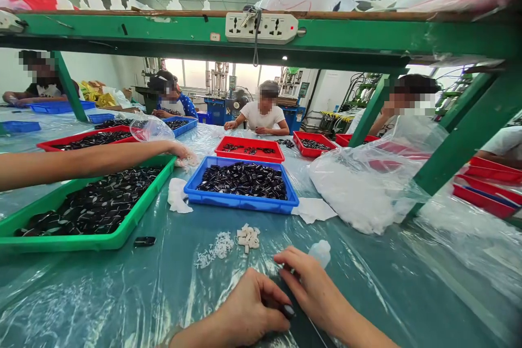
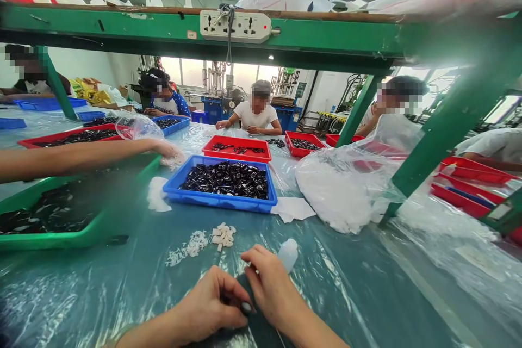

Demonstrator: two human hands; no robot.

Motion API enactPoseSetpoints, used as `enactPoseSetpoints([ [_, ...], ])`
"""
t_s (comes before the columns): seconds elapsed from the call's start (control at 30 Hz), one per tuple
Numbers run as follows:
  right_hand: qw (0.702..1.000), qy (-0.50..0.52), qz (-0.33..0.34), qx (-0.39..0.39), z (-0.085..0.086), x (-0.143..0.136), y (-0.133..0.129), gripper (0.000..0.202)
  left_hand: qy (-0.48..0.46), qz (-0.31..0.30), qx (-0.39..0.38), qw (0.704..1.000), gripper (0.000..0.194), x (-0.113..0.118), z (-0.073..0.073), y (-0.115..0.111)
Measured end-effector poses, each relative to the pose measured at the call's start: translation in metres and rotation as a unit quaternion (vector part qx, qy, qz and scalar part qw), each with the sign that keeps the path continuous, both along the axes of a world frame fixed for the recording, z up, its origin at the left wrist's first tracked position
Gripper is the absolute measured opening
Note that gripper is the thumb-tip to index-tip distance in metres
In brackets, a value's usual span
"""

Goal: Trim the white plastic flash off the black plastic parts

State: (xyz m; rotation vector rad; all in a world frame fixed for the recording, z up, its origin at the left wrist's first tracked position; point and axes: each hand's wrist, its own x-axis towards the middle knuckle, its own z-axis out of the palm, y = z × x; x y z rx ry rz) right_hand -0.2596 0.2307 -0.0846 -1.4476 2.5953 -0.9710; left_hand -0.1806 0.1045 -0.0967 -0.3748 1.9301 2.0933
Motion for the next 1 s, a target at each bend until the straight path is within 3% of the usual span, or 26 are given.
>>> enactPoseSetpoints([
  [0.13, 0.998, -0.003, 0.001, 0.061, -0.008, -0.016, -0.032, 0.029, -0.009, -0.005, -0.018, 1.000, 0.019, 0.001, 0.005, 0.001],
  [0.3, 0.991, 0.014, -0.015, 0.133, -0.013, -0.024, -0.064, 0.013, -0.031, -0.009, -0.016, 0.999, 0.020, 0.001, 0.002, 0.001],
  [0.57, 0.981, 0.027, -0.038, 0.188, -0.015, -0.019, -0.057, 0.021, -0.049, -0.015, 0.010, 0.999, 0.027, 0.000, -0.014, 0.001],
  [0.8, 0.996, -0.008, -0.010, 0.087, -0.004, -0.003, -0.005, 0.032, -0.055, -0.019, 0.048, 0.997, 0.023, -0.001, -0.017, 0.002],
  [0.9, 0.994, -0.106, 0.007, -0.026, -0.006, 0.003, 0.022, 0.027, -0.049, -0.025, 0.062, 0.997, 0.021, -0.001, -0.018, 0.003],
  [1.0, 0.971, -0.204, -0.012, -0.124, -0.016, 0.009, 0.038, 0.021, -0.045, -0.029, 0.071, 0.996, 0.021, 0.000, -0.017, 0.003],
])
